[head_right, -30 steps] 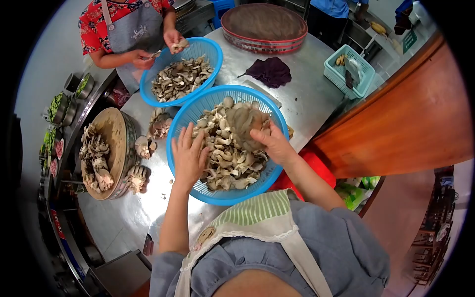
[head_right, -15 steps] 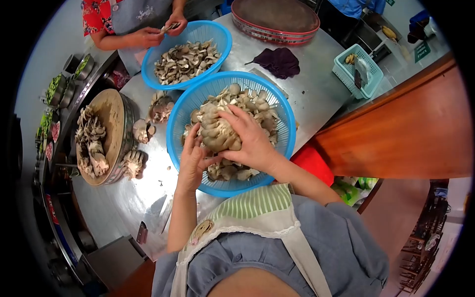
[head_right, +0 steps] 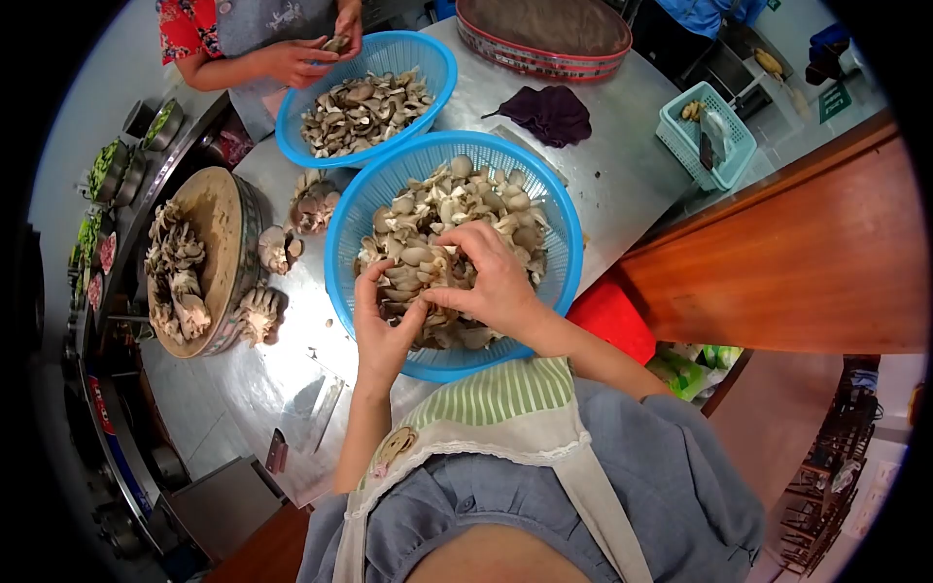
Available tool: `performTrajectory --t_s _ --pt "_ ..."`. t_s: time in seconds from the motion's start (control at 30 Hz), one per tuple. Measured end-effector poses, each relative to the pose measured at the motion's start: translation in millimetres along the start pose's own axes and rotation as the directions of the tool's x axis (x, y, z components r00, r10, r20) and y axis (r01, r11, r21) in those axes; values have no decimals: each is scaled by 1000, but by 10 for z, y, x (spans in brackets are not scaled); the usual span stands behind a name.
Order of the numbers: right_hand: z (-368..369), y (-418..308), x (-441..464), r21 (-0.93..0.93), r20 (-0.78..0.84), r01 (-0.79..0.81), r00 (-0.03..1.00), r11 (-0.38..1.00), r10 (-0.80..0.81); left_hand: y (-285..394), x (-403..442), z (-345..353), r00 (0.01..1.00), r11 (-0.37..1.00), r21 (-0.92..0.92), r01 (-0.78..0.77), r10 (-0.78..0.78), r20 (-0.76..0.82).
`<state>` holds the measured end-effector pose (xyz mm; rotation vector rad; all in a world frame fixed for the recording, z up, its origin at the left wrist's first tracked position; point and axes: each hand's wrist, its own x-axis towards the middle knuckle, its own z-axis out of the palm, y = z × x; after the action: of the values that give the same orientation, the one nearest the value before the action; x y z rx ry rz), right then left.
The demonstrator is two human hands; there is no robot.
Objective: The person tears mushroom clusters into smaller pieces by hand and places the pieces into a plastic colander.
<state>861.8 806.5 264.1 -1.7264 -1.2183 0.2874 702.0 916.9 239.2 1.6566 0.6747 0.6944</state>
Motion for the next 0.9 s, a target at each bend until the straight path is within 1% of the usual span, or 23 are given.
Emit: performTrajectory --t_s 0.03,0.07,0.13,0.17,0.2,0.23,0.27,0.3,0.33,0.4,0.43,0.5,0.53,0.6,0.63,0.7,0.73,0.77,0.83,0.87,0.9 --pt "-8 -5 -3 0 1 -2 1000 1000 2 16 -14 15 996 986 143 -89 91 -10" --pt "-20 -12 3 4 7 -14 1000 1000 14 64 -34 24 996 986 142 -87 89 -10" --pt "-48 -82 20 7 15 -23 1000 1000 23 197 -79 35 994 969 221 -106 110 -3" --pt "-61 -158 22 -4 42 -76 996 997 76 237 -109 57 994 970 221 -105 109 -6" --pt "-55 -205 14 -17 69 -129 989 991 130 271 -149 84 986 946 279 -163 166 10" --pt "-18 -197 2 -16 71 -130 989 991 130 296 -175 111 974 916 334 -221 223 32" --pt "28 -167 -12 -38 35 -106 994 994 107 310 -188 139 951 867 398 -299 303 54" --pt "50 -149 -23 -60 -1 -83 997 995 83 295 -191 142 952 868 398 -298 302 53" --pt "47 -147 -24 -61 2 -84 996 995 85 270 -195 143 957 878 388 -280 288 37" --pt "42 -146 -18 164 58 -230 973 959 223 269 -194 132 973 912 348 -218 230 6" --pt "38 -130 -22 163 60 -229 973 960 222 250 -194 123 973 912 347 -217 230 4" --pt "25 -58 -49 125 43 -158 987 979 154 182 -196 106 979 921 339 -191 205 -3" --pt "18 -12 -65 125 45 -159 987 979 154 166 -199 101 979 921 339 -190 203 -5" --pt "-3 99 -87 371 146 -338 941 865 305 136 -199 93 979 925 333 -182 202 -28" --pt "-24 144 -87 370 147 -341 940 864 308 124 -203 92 979 926 331 -180 200 -27" --pt "-71 202 -80 616 230 -447 889 649 395 104 -215 85 979 935 310 -174 197 -43" --pt "-141 134 -66 607 246 -483 869 632 429 99 -214 77 980 935 309 -172 195 -45" --pt "-167 180 -73 604 249 -485 868 632 429 96 -211 64 981 938 308 -163 186 -48" --pt "-214 345 -79 636 253 -497 857 591 448 82 -213 24 983 940 306 -153 176 -51" --pt "-230 404 -85 697 262 -510 836 505 482 70 -215 -1 989 943 311 -119 140 -47" --pt "-257 407 -76 696 263 -510 836 506 482 63 -214 -14 994 945 315 -86 104 -43"
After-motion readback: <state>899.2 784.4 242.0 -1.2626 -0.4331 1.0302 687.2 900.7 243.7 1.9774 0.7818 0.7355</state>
